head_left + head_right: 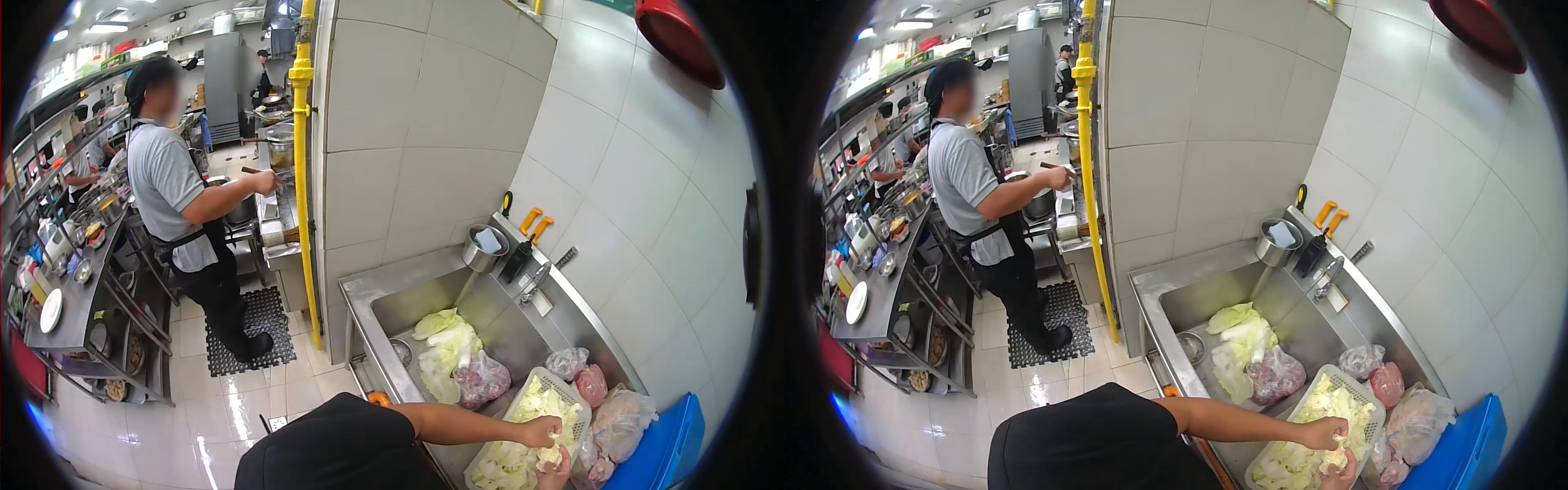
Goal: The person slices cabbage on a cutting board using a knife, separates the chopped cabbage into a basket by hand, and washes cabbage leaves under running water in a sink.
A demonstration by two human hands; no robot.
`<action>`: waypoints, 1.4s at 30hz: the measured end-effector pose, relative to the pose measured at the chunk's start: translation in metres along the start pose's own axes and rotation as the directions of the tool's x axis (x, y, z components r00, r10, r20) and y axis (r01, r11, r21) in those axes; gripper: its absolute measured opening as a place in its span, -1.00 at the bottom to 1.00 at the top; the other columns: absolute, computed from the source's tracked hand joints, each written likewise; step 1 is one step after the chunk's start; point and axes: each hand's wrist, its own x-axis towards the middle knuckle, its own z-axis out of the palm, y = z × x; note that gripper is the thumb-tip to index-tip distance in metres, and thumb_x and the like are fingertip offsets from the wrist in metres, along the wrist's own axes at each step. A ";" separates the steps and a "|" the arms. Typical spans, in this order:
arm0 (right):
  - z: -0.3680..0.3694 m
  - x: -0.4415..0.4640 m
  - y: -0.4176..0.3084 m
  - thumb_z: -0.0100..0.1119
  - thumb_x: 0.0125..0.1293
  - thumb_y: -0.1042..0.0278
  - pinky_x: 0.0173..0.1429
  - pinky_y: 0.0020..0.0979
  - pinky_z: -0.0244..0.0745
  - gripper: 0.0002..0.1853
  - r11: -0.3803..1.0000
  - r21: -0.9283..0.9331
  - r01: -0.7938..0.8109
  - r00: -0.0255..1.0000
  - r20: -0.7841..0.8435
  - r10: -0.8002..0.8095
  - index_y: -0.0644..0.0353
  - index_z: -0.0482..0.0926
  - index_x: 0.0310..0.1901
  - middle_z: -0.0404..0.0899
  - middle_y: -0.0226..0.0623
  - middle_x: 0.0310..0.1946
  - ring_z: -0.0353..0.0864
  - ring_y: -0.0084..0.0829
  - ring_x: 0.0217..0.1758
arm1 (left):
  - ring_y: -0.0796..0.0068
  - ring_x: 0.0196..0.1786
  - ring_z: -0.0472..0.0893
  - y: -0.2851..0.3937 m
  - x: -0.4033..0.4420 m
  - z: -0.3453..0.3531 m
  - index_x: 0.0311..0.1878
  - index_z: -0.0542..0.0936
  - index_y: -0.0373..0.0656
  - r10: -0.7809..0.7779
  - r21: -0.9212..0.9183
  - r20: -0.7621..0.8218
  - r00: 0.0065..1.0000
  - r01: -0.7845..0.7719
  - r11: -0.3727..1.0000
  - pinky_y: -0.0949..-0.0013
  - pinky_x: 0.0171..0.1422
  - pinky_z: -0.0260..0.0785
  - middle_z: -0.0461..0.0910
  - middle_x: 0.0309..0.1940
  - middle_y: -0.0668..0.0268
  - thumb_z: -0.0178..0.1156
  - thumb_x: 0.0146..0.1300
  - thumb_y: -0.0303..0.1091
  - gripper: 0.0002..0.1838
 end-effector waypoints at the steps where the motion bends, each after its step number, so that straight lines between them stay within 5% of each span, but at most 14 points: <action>1: 0.002 -0.003 -0.004 0.19 0.28 0.55 -0.09 -0.34 0.61 -0.47 1.000 -0.016 0.002 1.000 -0.030 -0.002 0.08 0.40 0.29 0.30 -0.16 0.24 0.44 -0.23 0.08 | 0.38 -0.21 0.48 0.001 0.002 0.001 -0.20 0.44 -0.28 -0.002 0.004 0.001 1.000 0.002 1.000 0.32 -0.09 0.36 0.49 -0.32 0.24 0.26 -0.10 -0.50 -0.67; 7: 0.020 -0.008 -0.007 0.28 0.24 0.36 0.04 -0.30 0.49 -0.62 0.988 -0.152 -0.007 0.968 -0.248 -0.031 0.25 0.50 0.07 0.53 -0.15 -0.02 0.52 -0.29 -0.02 | 0.33 -0.21 0.48 0.021 -0.002 -0.001 -0.20 0.43 -0.26 -0.025 -0.012 0.177 0.984 0.028 1.000 0.29 -0.09 0.36 0.48 -0.29 0.23 0.30 -0.13 -0.47 -0.63; 13: 0.044 -0.030 -0.032 0.20 0.16 0.49 0.22 -0.26 0.39 -0.59 0.962 -0.270 0.039 0.914 -0.379 -0.144 0.31 0.55 0.09 0.62 -0.11 -0.06 0.54 -0.23 0.11 | 0.19 0.15 0.45 -0.036 0.002 0.000 0.06 0.51 -0.21 0.010 0.548 0.314 0.950 -0.190 0.815 0.14 0.32 0.22 0.53 0.02 0.14 0.17 0.24 -0.14 -0.58; 14: 0.034 -0.020 0.004 0.19 0.11 0.54 0.22 -0.26 0.40 -0.60 0.875 -0.471 0.116 0.853 -0.404 -0.331 0.31 0.57 0.05 0.63 -0.11 -0.06 0.56 -0.22 0.08 | 0.18 0.21 0.44 -0.050 0.009 -0.003 0.09 0.52 -0.20 -0.025 0.561 0.279 0.960 -0.142 0.816 0.12 0.38 0.19 0.53 0.07 0.14 0.11 0.32 -0.08 -0.58; 16: 0.030 -0.025 0.010 0.24 0.09 0.56 0.23 -0.27 0.41 -0.65 0.888 -0.449 0.101 0.819 -0.469 -0.330 0.26 0.60 -0.02 0.62 -0.07 -0.07 0.58 -0.13 0.06 | 0.21 -0.25 0.60 0.014 0.000 -0.022 -0.10 0.53 -0.23 -0.140 0.259 0.001 0.990 0.135 0.956 0.27 -0.01 0.45 0.62 -0.24 0.18 0.33 0.14 -0.37 -0.70; 17: 0.030 -0.025 0.011 0.25 0.08 0.54 0.21 -0.29 0.42 -0.69 0.916 -0.395 0.069 0.810 -0.514 -0.283 0.25 0.61 -0.08 0.62 -0.07 -0.11 0.59 -0.15 0.03 | 0.37 -0.26 0.58 0.011 0.004 -0.025 -0.12 0.52 -0.20 0.135 0.360 0.005 0.991 -0.128 0.924 0.34 -0.06 0.45 0.60 -0.24 0.18 0.32 0.07 -0.57 -0.71; 18: 0.029 -0.026 0.007 0.24 0.09 0.52 0.20 -0.27 0.42 -0.73 0.917 -0.388 0.094 0.793 -0.528 -0.305 0.24 0.60 -0.11 0.62 -0.07 -0.14 0.58 -0.12 0.01 | 0.47 -0.26 0.55 0.009 0.008 -0.028 -0.10 0.52 -0.19 -0.125 0.230 0.023 0.992 0.117 0.966 0.38 -0.13 0.45 0.58 -0.26 0.21 0.30 0.08 -0.59 -0.70; 21: 0.031 -0.026 -0.012 0.20 0.11 0.50 0.26 -0.21 0.36 -0.69 0.936 -0.324 0.139 0.733 -0.602 -0.317 0.25 0.59 -0.05 0.57 -0.01 -0.03 0.51 -0.05 0.10 | 0.37 -0.17 0.61 0.027 0.013 -0.028 0.07 0.55 -0.18 0.001 0.412 0.142 0.990 -0.060 0.909 0.34 -0.07 0.47 0.63 -0.10 0.20 0.31 0.05 -0.54 -0.56; 25: 0.034 -0.025 -0.023 0.31 0.19 0.28 0.47 -0.16 0.12 -0.51 0.813 -0.578 0.067 0.846 -0.399 -0.353 0.25 0.53 0.15 0.35 0.05 0.31 0.24 0.01 0.42 | -0.11 0.42 0.24 0.022 0.014 -0.036 0.39 0.31 -0.18 0.106 0.512 0.447 0.888 -0.352 0.783 0.03 0.44 0.17 0.30 0.33 -0.13 0.39 0.03 -0.37 -0.20; 28: 0.032 -0.056 -0.048 0.26 0.24 0.27 0.47 -0.17 0.14 -0.55 0.851 -0.521 0.062 0.775 -0.512 -0.371 0.24 0.54 0.14 0.33 -0.03 0.33 0.22 -0.05 0.42 | -0.16 0.48 0.09 0.066 -0.008 -0.017 0.45 0.21 -0.15 0.042 0.471 0.625 0.780 -0.420 0.776 0.00 0.49 0.07 0.13 0.42 -0.13 0.43 0.03 -0.31 -0.09; 31: 0.022 -0.099 -0.048 0.23 0.27 0.27 0.46 -0.19 0.16 -0.59 0.926 -0.378 0.000 0.738 -0.624 -0.255 0.23 0.55 0.13 0.35 -0.07 0.31 0.25 -0.10 0.41 | -0.19 0.48 0.06 0.069 -0.015 -0.007 0.41 0.25 -0.16 -0.211 0.646 0.734 0.646 -0.567 0.511 0.00 0.51 0.03 0.08 0.44 -0.12 0.43 0.00 -0.36 -0.13; 35: 0.010 -0.176 -0.035 0.20 0.30 0.28 0.36 -0.19 0.31 -0.68 0.920 -0.375 -0.113 0.558 -0.790 -0.254 0.26 0.59 0.03 0.46 -0.09 0.20 0.40 -0.08 0.29 | -0.18 0.40 0.24 -0.015 0.037 -0.034 0.14 0.42 -0.29 0.033 0.534 0.657 0.753 -0.496 0.684 0.08 0.48 0.09 0.31 0.28 -0.17 0.39 -0.10 -0.57 -0.36; 39: 0.001 -0.261 -0.021 0.21 0.25 0.41 0.22 -0.21 0.42 -0.79 0.888 -0.386 -0.250 0.302 -0.902 -0.307 0.29 0.60 -0.12 0.56 -0.05 -0.01 0.50 -0.06 0.13 | -0.16 0.40 0.28 0.017 0.078 -0.047 0.01 0.45 -0.33 -0.225 0.640 0.690 0.688 -0.434 0.634 0.12 0.46 0.13 0.31 0.30 -0.24 0.41 -0.06 -0.55 -0.49; 42: 0.006 -0.316 -0.008 0.23 0.26 0.36 0.23 -0.17 0.40 -0.76 0.830 -0.294 -0.474 0.139 -0.956 -0.259 0.32 0.61 -0.11 0.56 0.01 -0.01 0.50 0.00 0.11 | -0.02 0.46 0.22 0.063 0.076 -0.041 0.30 0.35 -0.33 -0.381 0.681 0.686 0.619 -0.363 0.636 0.17 0.51 0.06 0.23 0.38 -0.22 0.50 -0.06 -0.35 -0.17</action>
